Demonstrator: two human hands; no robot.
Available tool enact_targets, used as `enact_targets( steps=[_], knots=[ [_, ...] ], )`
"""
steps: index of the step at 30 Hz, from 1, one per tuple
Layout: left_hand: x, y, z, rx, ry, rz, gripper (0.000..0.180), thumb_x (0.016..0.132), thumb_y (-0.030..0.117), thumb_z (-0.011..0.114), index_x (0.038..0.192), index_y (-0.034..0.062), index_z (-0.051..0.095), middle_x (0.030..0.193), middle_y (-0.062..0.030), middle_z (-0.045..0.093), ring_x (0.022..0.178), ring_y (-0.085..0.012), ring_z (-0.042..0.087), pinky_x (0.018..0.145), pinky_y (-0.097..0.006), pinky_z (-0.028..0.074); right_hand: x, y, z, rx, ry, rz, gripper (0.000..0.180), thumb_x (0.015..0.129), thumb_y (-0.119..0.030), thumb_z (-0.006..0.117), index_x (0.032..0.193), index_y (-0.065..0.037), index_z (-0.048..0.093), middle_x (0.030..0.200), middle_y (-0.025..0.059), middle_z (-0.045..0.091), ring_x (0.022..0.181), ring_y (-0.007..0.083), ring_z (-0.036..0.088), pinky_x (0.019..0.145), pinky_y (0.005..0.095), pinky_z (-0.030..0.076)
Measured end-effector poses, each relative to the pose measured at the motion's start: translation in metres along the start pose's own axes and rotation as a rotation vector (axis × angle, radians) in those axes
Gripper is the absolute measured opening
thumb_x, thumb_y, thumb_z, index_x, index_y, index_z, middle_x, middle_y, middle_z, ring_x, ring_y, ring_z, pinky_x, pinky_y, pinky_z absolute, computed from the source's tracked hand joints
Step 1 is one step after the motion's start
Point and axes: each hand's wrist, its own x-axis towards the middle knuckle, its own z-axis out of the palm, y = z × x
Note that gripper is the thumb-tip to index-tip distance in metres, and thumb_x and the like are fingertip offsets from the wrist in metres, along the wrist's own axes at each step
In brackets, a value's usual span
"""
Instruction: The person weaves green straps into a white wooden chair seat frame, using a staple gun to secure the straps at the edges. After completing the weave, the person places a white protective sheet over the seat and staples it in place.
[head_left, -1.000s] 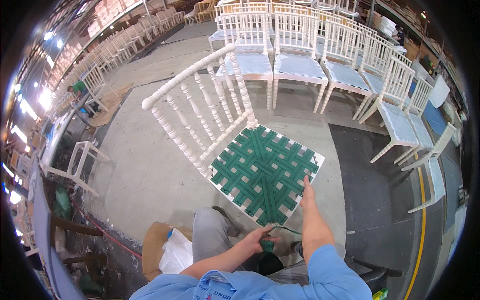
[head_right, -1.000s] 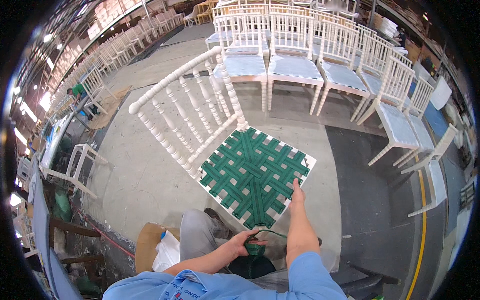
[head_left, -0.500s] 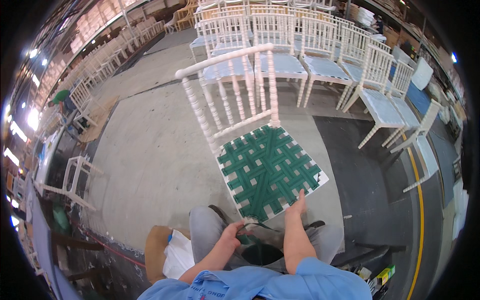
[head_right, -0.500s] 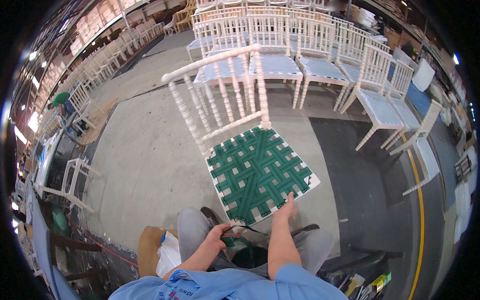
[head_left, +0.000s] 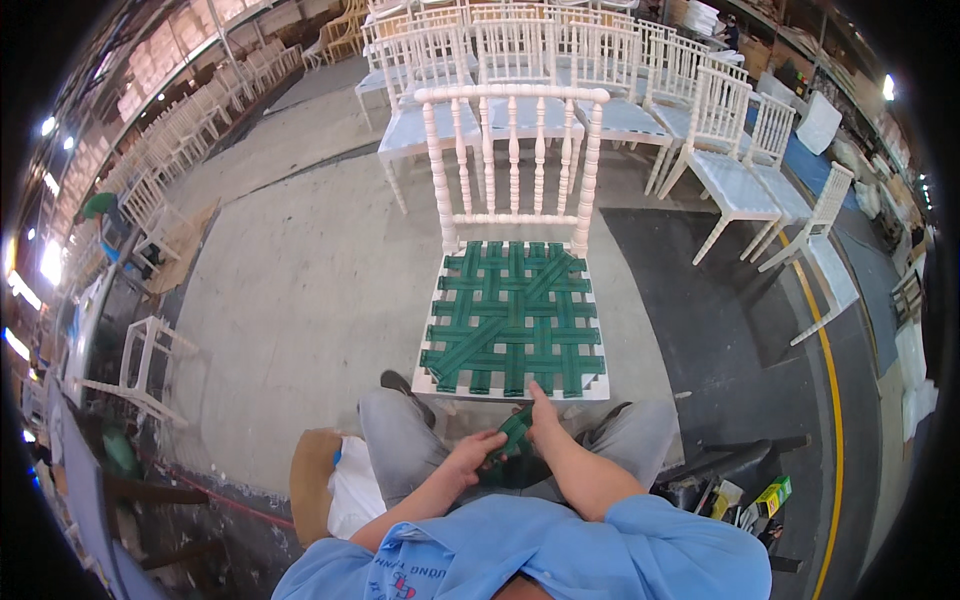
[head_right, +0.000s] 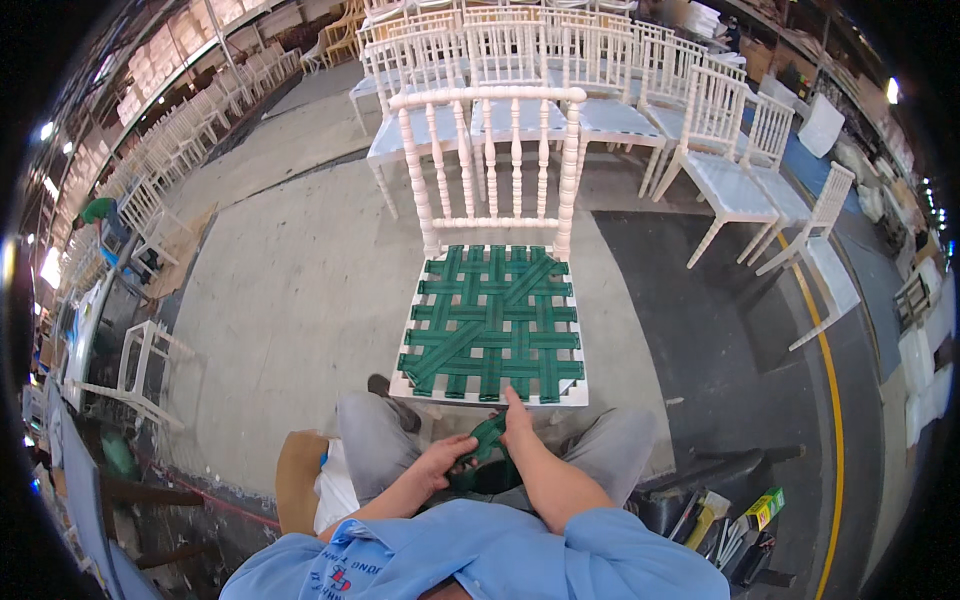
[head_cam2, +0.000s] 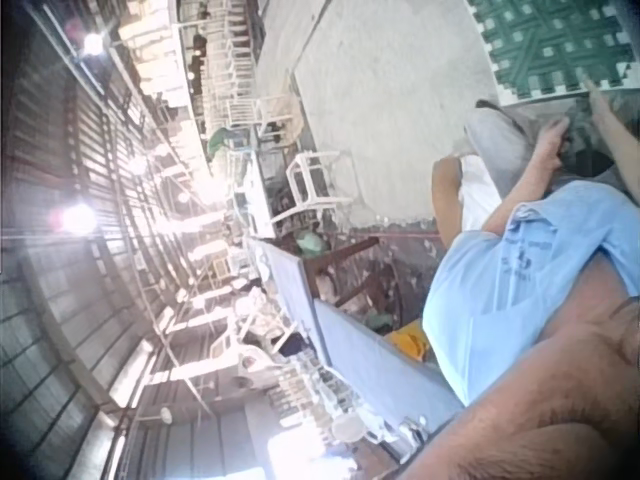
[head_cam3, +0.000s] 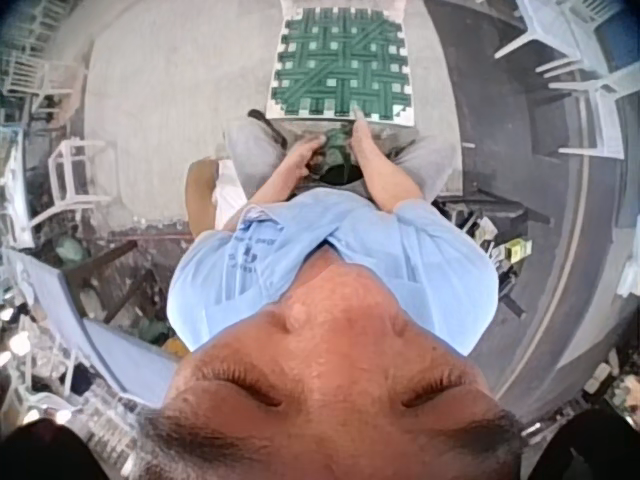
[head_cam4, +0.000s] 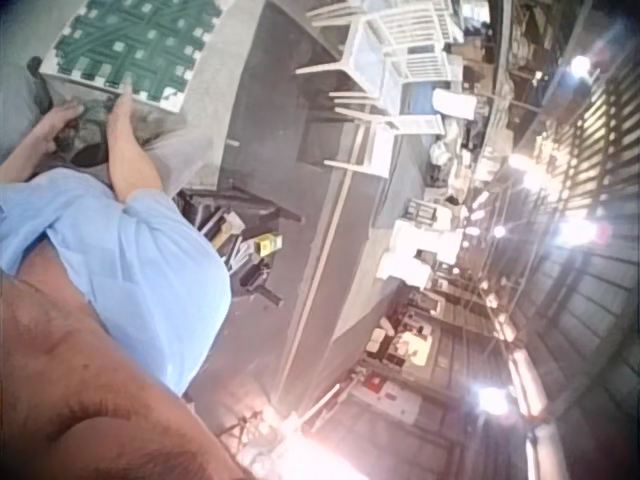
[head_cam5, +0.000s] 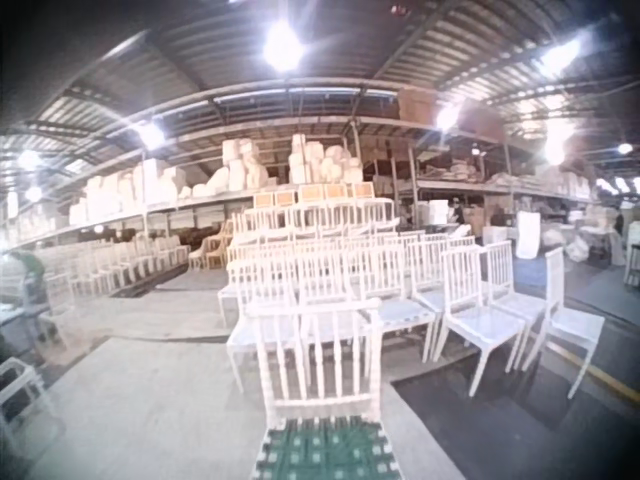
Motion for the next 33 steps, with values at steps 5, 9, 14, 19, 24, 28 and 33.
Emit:
enact_targets(
  steps=[5,9,14,19,24,28,33],
  knots=[
    [-0.002,0.018,0.038,0.16,-0.285,-0.069,0.022,0.101,0.024,0.068,0.114,0.0055,0.068,0.086,-0.0035,0.07,0.072,-0.0114,0.066,0.059,-0.026,0.052,0.011,-0.027,-0.036,-0.323,-0.151,0.068,0.045,0.094,-0.047,0.073,0.117,-0.009,0.066,0.094,0.0095,0.07,0.071,0.0206,0.063,0.056,0.0368,0.052],
    [-0.044,-0.004,-0.023,-0.101,-0.136,0.014,0.021,0.103,0.017,0.063,0.118,0.0026,0.066,0.1,-0.0094,0.073,0.087,-0.0173,0.071,0.08,-0.034,0.059,-0.038,-0.038,-0.002,-0.698,-0.359,0.07,0.025,0.096,-0.028,0.072,0.109,-0.007,0.069,0.09,0.0082,0.073,0.064,0.0182,0.068,0.056,0.0314,0.053],
    [-0.047,0.021,0.003,-0.136,-0.266,0.095,0.031,0.103,0.014,0.062,0.132,0.0042,0.058,0.12,-0.0151,0.072,0.104,-0.0283,0.073,0.092,-0.044,0.06,-0.005,-0.149,-0.052,-1.136,0.479,-0.769,0.054,0.099,-0.044,0.065,0.127,0.001,0.063,0.124,0.0179,0.069,0.111,0.0284,0.067,0.092,0.0403,0.053],
    [-0.051,0.025,0.019,-0.177,-0.358,0.105,0.043,0.103,0.011,0.06,0.144,0.0063,0.048,0.13,-0.017,0.069,0.113,-0.0327,0.071,0.098,-0.047,0.058,0.039,-0.128,-0.075,-0.561,0.014,-0.326,0.072,0.106,-0.057,0.046,0.151,-0.001,0.047,0.148,0.0209,0.055,0.13,0.0296,0.056,0.111,0.0395,0.043],
    [-0.055,0.035,0.04,-0.165,-0.446,0.092,0.045,0.104,0.011,0.057,0.148,0.0093,0.045,0.14,-0.0141,0.063,0.118,-0.0327,0.068,0.101,-0.048,0.056,0.051,-0.122,-0.094,-0.524,-0.034,-0.279,0.079,0.105,-0.063,0.042,0.15,0.002,0.048,0.149,0.0186,0.055,0.133,0.0306,0.055,0.11,0.0423,0.042],
    [-0.056,0.043,0.046,-0.196,-0.448,0.096,0.052,0.105,0.011,0.056,0.155,0.0133,0.04,0.144,-0.0103,0.061,0.122,-0.0343,0.066,0.101,-0.049,0.056,0.019,-0.108,-0.089,-0.492,0.008,-0.063,0.073,0.107,-0.058,0.043,0.148,0.002,0.049,0.147,0.017,0.056,0.131,0.0296,0.056,0.108,0.0426,0.045],
    [-0.03,0.069,0.072,-0.282,-0.415,0.174,0.055,0.106,0.011,0.055,0.157,0.0172,0.037,0.148,-0.0074,0.057,0.123,-0.0339,0.065,0.101,-0.049,0.056,-0.048,-0.132,-0.063,-1.003,-0.054,-0.756,0.054,0.109,-0.042,0.049,0.143,0.0,0.054,0.124,0.0112,0.067,0.112,0.0233,0.063,0.098,0.0408,0.05]
  ],
)
